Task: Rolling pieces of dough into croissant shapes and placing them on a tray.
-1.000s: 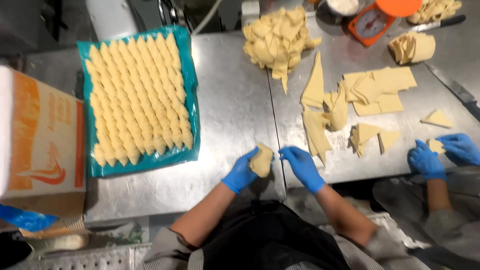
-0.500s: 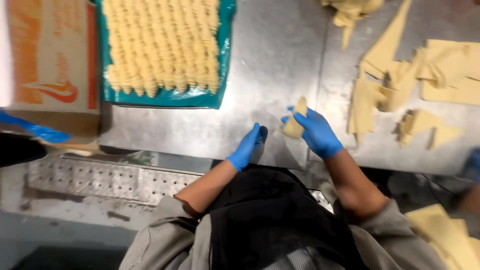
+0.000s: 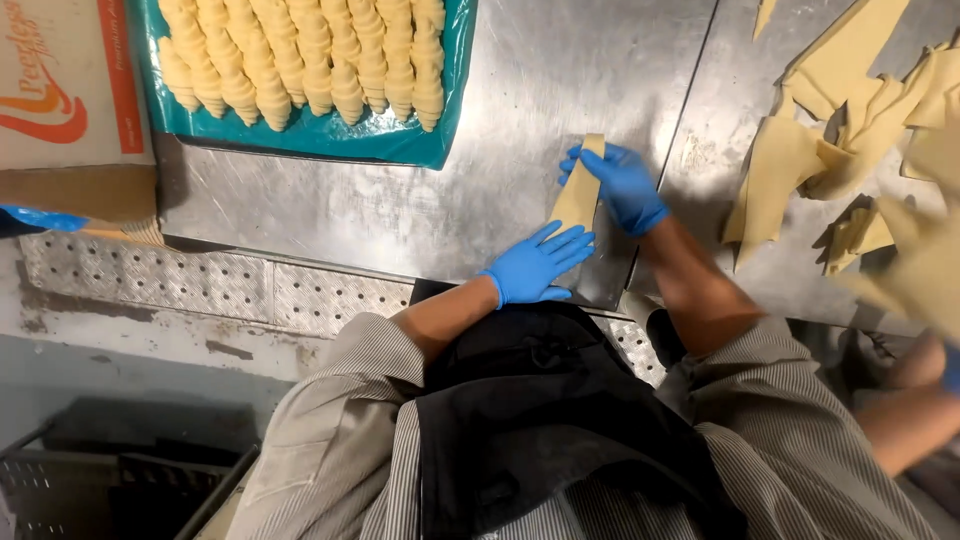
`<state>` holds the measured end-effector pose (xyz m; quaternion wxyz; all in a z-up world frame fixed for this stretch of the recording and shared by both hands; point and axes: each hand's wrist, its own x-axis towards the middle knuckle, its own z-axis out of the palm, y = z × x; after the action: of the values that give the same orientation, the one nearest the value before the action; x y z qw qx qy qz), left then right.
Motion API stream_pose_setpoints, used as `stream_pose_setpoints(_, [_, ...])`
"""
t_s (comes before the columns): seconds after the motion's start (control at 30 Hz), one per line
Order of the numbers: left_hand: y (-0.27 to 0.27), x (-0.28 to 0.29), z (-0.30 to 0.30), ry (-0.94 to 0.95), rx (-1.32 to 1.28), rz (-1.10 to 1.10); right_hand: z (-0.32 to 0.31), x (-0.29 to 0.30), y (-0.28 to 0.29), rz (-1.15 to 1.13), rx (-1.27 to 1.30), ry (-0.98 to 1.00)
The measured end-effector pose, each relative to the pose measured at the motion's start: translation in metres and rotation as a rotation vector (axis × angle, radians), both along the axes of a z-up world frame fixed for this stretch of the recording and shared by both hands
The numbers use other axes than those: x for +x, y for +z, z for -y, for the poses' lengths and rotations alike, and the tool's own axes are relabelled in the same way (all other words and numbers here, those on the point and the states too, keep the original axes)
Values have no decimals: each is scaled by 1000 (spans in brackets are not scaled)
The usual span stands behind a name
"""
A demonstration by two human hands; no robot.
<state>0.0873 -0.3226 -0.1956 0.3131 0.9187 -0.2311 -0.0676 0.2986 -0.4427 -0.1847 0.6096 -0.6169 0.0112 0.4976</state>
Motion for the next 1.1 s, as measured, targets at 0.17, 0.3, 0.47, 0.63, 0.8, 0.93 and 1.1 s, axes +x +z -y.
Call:
stream_pose_setpoints(0.17, [0, 4, -1, -34, 33, -48, -18, 53, 13, -11, 106, -88])
stream_pose_setpoints(0.3, [11, 8, -6, -74, 44, -106, -39, 92, 13, 33, -69, 58])
stream_pose_setpoints(0.47, [7, 7, -2, -63, 41, -123, -65, 138, 14, 272, -55, 143])
stream_pose_setpoints(0.63, [-8, 5, -1, -41, 6, -77, -51, 123, -1, 651, -50, 195])
stream_pose_setpoints(0.8, [-31, -7, -8, 162, -72, 7, 23, 6, 21, 1285, -133, 201])
stream_pose_setpoints(0.93, [-39, -3, -22, 270, -72, 111, 71, -79, 19, 1357, -123, 405])
stream_pose_setpoints(1.1, [-41, 8, -28, 206, -84, 213, 96, -106, -8, 1568, -346, 584])
